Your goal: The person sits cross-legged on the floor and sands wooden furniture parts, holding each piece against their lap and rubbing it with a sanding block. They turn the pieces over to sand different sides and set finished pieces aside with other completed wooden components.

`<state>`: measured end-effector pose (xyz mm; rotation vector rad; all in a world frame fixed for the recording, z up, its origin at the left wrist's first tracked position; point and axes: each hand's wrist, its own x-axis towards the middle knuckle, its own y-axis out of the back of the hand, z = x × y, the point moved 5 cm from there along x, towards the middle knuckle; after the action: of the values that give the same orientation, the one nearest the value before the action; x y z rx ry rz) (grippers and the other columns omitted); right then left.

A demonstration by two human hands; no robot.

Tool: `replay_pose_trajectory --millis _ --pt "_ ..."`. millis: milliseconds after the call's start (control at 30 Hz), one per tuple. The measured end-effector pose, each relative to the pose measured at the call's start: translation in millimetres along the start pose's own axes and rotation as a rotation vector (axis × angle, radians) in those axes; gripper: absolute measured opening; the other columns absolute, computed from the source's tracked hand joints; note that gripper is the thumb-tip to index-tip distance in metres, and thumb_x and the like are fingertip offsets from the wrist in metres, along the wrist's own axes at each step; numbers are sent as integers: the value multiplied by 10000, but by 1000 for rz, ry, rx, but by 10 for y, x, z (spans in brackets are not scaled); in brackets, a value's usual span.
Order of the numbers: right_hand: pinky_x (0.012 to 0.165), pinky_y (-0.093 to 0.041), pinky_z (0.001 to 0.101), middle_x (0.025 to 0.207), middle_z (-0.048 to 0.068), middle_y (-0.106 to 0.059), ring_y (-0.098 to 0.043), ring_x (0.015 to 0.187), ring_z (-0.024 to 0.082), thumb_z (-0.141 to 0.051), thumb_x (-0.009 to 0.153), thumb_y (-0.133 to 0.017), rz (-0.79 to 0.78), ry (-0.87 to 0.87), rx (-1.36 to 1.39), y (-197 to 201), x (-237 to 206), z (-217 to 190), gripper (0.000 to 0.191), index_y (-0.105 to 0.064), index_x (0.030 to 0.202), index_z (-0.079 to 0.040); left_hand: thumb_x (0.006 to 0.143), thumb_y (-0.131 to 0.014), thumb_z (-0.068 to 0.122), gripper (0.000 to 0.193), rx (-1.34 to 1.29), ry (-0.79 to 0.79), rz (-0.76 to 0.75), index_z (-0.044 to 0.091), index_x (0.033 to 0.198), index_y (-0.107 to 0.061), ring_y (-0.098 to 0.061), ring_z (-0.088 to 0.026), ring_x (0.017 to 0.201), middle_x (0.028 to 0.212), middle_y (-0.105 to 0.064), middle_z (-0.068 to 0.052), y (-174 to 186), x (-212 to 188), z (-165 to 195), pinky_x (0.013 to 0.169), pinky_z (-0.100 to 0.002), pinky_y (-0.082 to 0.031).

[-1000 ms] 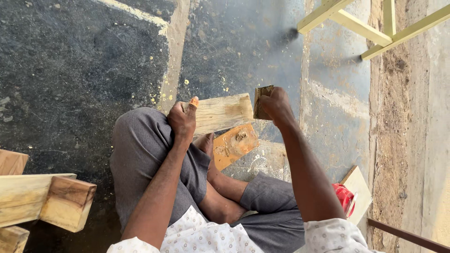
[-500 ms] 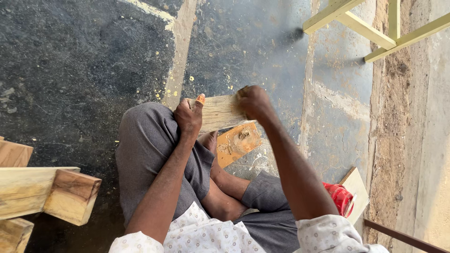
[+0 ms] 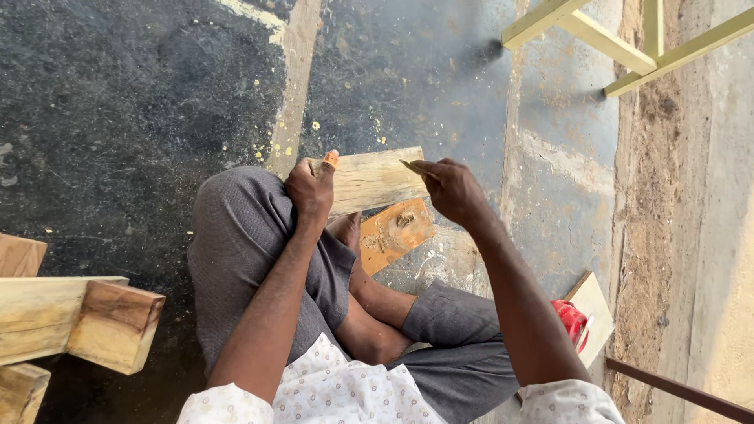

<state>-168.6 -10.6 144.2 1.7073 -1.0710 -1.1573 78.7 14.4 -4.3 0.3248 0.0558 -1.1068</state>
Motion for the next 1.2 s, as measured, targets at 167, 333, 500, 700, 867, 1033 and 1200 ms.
replay_pose_trajectory --millis 167,333,500,700,867,1033,1200 --pt "983 -561 373 1330 74 -729 -673 1116 236 33 997 -549 118 441 -301 -323 -356 -291 372 -694 1307 -113 904 -772 548 571 -26 33 -10 21 745 -623 -628 -203 577 633 -634 -85 -15 -17 -53 578 -387 -514" --pt "1018 -521 392 1272 41 -734 -643 1166 225 -8 944 -578 48 435 -292 -312 -424 -190 373 -701 1279 -116 905 -736 576 574 -18 65 -59 56 723 -578 -574 -187 545 608 -587 -56 -36 6 -78 530 -403 -483" --pt "1042 -484 400 1250 13 -744 -619 1175 221 -35 965 -584 -45 324 -323 -236 -343 -130 342 -707 1271 -125 966 -741 591 669 92 -76 -12 26 699 -502 -481 -238 548 599 -470 -122 2 -15 -50 547 -452 -413" --pt "1051 -479 395 1201 -13 -756 -633 1161 209 -56 928 -608 -101 335 -316 -188 -283 -315 362 -716 1256 -163 903 -721 633 634 0 -73 26 61 693 -548 -548 -240 541 599 -546 -112 25 22 13 536 -452 -441" --pt "1039 -504 394 1266 23 -735 -629 1144 245 -4 940 -610 -58 379 -261 -263 -453 -423 407 -686 1316 -138 921 -738 614 659 62 -47 5 27 687 -550 -551 -266 556 619 -573 -125 35 14 3 577 -436 -469" --pt "811 -606 383 1152 85 -751 -716 945 229 -7 945 -522 22 141 -52 34 -278 -50 396 -744 1249 -130 886 -764 581 601 -13 -12 9 43 696 -573 -579 -196 557 610 -602 -83 15 20 71 572 -395 -495" --pt "541 -588 371 972 158 -746 -687 625 218 -89 1020 -536 -75 -195 76 63 477 337 233 -740 1114 -26 900 -769 554 581 8 24 -32 42 711 -570 -568 -169 563 614 -594 -66 33 -7 72 562 -386 -485"
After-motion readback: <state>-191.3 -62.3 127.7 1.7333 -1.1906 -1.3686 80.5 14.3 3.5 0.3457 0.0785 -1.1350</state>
